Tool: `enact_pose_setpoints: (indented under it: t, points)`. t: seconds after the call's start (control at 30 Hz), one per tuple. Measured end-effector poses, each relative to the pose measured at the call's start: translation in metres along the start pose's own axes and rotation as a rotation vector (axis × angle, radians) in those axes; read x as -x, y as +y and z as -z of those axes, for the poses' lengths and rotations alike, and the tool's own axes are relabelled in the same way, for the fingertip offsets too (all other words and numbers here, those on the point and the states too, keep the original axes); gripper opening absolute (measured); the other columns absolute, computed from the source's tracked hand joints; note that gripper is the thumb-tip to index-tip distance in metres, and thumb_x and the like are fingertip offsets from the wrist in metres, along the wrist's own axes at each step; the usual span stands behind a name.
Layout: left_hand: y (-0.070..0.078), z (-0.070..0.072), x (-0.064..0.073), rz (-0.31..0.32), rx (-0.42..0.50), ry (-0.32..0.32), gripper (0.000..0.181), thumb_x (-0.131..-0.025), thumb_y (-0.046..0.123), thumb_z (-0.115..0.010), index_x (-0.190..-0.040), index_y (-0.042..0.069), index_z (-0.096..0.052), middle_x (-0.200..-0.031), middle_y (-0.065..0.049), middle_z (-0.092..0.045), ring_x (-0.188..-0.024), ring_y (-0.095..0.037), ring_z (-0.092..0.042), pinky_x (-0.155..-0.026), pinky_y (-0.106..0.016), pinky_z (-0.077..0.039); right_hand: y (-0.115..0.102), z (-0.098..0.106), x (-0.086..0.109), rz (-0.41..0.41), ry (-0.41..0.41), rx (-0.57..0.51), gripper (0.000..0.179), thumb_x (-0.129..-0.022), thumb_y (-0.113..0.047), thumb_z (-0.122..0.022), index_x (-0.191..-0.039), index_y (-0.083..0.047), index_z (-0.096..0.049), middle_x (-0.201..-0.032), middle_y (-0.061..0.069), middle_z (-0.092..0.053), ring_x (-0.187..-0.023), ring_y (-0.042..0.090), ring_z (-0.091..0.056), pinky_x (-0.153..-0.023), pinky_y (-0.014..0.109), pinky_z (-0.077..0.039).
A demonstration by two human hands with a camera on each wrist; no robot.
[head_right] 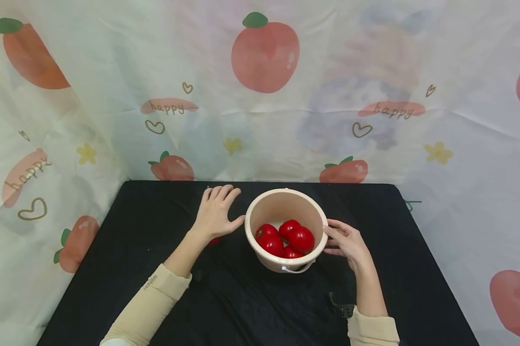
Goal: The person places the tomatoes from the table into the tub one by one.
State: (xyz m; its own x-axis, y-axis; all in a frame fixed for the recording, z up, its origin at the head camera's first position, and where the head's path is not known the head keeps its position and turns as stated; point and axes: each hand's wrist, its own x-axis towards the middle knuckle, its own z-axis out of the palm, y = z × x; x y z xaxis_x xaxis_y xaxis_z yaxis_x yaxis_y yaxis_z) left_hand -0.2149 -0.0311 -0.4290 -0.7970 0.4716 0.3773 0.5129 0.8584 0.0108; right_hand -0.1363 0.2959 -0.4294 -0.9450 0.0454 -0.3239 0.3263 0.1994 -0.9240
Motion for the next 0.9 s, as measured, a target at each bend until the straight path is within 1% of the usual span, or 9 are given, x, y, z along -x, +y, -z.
enact_pose_setpoints:
  t: [0.1, 0.23, 0.33, 0.4, 0.53, 0.7, 0.8, 0.9]
  points:
    - [-0.016, -0.012, 0.011, 0.098, 0.016, -0.040, 0.067, -0.077, 0.053, -0.056, -0.133, 0.020, -0.042, -0.130, -0.005, -0.044, -0.117, -0.025, -0.037, -0.102, -0.048, -0.028, 0.000, 0.000, 0.000, -0.005, 0.001, -0.001, 0.066, -0.090, -0.033, -0.058, -0.137, 0.005, -0.031, -0.099, -0.007, -0.060, -0.075, 0.007, -0.064, -0.068, 0.032, -0.056]
    - [-0.031, -0.029, 0.025, 0.207, 0.015, -0.104, 0.071, -0.077, 0.055, -0.057, -0.137, 0.021, -0.038, -0.134, -0.007, -0.041, -0.120, -0.027, -0.035, -0.102, -0.050, -0.026, 0.000, 0.000, 0.001, -0.005, 0.004, 0.004, 0.066, -0.090, -0.033, -0.058, -0.137, 0.005, -0.031, -0.101, -0.005, -0.061, -0.075, 0.008, -0.064, -0.069, 0.033, -0.056]
    - [-0.040, -0.040, 0.037, 0.270, 0.018, -0.149, 0.074, -0.076, 0.056, -0.058, -0.137, 0.020, -0.038, -0.134, -0.008, -0.040, -0.120, -0.028, -0.034, -0.102, -0.050, -0.025, 0.001, 0.000, 0.000, -0.001, 0.001, 0.004, 0.066, -0.090, -0.033, -0.058, -0.137, 0.004, -0.031, -0.104, -0.003, -0.061, -0.076, 0.008, -0.064, -0.069, 0.033, -0.056]
    - [-0.044, -0.047, 0.045, 0.296, 0.025, -0.169, 0.076, -0.074, 0.058, -0.059, -0.136, 0.020, -0.038, -0.133, -0.009, -0.041, -0.119, -0.029, -0.035, -0.102, -0.051, -0.025, 0.001, 0.000, -0.001, 0.002, 0.001, 0.004, 0.066, -0.090, -0.033, -0.058, -0.137, 0.004, -0.031, -0.105, -0.002, -0.060, -0.076, 0.008, -0.065, -0.069, 0.033, -0.056]
    - [-0.051, -0.061, 0.061, 0.321, 0.041, -0.214, 0.080, -0.070, 0.060, -0.062, -0.135, 0.018, -0.040, -0.131, -0.010, -0.043, -0.118, -0.029, -0.036, -0.102, -0.052, -0.026, 0.002, 0.000, -0.001, 0.004, -0.001, 0.002, 0.066, -0.090, -0.032, -0.058, -0.137, 0.004, -0.031, -0.104, -0.003, -0.060, -0.076, 0.008, -0.065, -0.069, 0.033, -0.056]
    - [-0.055, -0.075, 0.079, 0.323, 0.050, -0.264, 0.082, -0.066, 0.060, -0.064, -0.133, 0.017, -0.042, -0.128, -0.011, -0.045, -0.116, -0.029, -0.036, -0.100, -0.053, -0.028, 0.002, 0.000, -0.001, 0.006, -0.001, -0.001, 0.065, -0.089, -0.032, -0.058, -0.136, 0.005, -0.032, -0.101, -0.004, -0.061, -0.075, 0.008, -0.065, -0.068, 0.034, -0.056]
    - [-0.055, -0.082, 0.087, 0.316, 0.027, -0.279, 0.083, -0.065, 0.061, -0.065, -0.132, 0.017, -0.043, -0.126, -0.010, -0.046, -0.115, -0.029, -0.038, -0.099, -0.052, -0.029, 0.001, 0.000, -0.001, 0.005, -0.001, -0.001, 0.065, -0.089, -0.032, -0.058, -0.136, 0.005, -0.032, -0.101, -0.005, -0.061, -0.075, 0.008, -0.065, -0.068, 0.033, -0.056]
    - [-0.054, -0.088, 0.091, 0.306, 0.005, -0.287, 0.085, -0.064, 0.062, -0.065, -0.133, 0.017, -0.042, -0.125, -0.010, -0.046, -0.114, -0.028, -0.038, -0.099, -0.052, -0.028, 0.001, 0.000, -0.001, 0.002, 0.000, 0.000, 0.066, -0.090, -0.033, -0.058, -0.137, 0.005, -0.031, -0.101, -0.006, -0.061, -0.075, 0.008, -0.064, -0.068, 0.033, -0.056]
